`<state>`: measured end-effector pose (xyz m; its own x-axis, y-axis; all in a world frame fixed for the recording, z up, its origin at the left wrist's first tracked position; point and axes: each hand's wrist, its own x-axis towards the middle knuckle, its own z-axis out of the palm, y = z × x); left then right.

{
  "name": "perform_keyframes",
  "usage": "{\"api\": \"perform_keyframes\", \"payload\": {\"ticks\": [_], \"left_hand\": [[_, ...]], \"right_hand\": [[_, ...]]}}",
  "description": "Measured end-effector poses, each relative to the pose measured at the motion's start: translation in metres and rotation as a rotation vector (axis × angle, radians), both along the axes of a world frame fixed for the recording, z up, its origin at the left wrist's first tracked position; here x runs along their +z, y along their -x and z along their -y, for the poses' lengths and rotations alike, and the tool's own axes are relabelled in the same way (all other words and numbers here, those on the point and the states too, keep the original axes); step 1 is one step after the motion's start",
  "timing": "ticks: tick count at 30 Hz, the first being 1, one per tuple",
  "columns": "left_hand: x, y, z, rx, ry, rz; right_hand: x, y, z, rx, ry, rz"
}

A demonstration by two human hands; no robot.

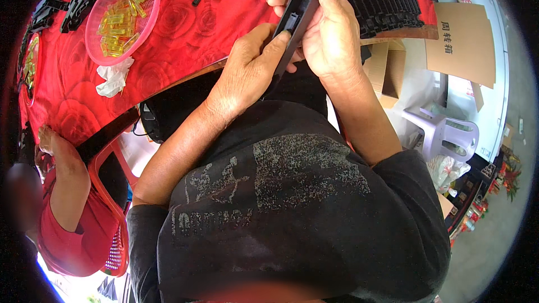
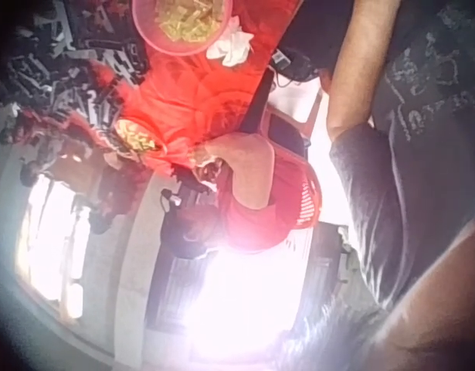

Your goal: The person assembles tools by taking a yellow vial from a bowl, inserting it and small black components into a black plastic housing, and pressing the parts into place by hand.

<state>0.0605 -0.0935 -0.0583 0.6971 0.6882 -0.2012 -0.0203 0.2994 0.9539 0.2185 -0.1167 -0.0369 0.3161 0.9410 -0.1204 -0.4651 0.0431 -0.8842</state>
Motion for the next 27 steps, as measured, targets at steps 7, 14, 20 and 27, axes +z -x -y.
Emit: {"api": "perform_keyframes", "payload": {"ticks": [7, 14, 20, 27], "left_hand": [[0.000, 0.017, 0.007, -0.095, 0.119, 0.053], [0.000, 0.024, 0.007, -0.110, 0.189, 0.101], [0.000, 0.024, 0.006, -0.127, 0.201, 0.121], [0.001, 0.022, 0.007, -0.086, 0.194, 0.094]], "right_hand": [[0.004, 0.004, 0.003, -0.030, 0.021, -0.036], [0.011, 0.009, 0.004, -0.033, 0.004, 0.028], [0.013, 0.012, 0.004, -0.023, -0.011, 0.083], [0.013, 0.018, 0.006, 0.003, -0.025, 0.112]]}}
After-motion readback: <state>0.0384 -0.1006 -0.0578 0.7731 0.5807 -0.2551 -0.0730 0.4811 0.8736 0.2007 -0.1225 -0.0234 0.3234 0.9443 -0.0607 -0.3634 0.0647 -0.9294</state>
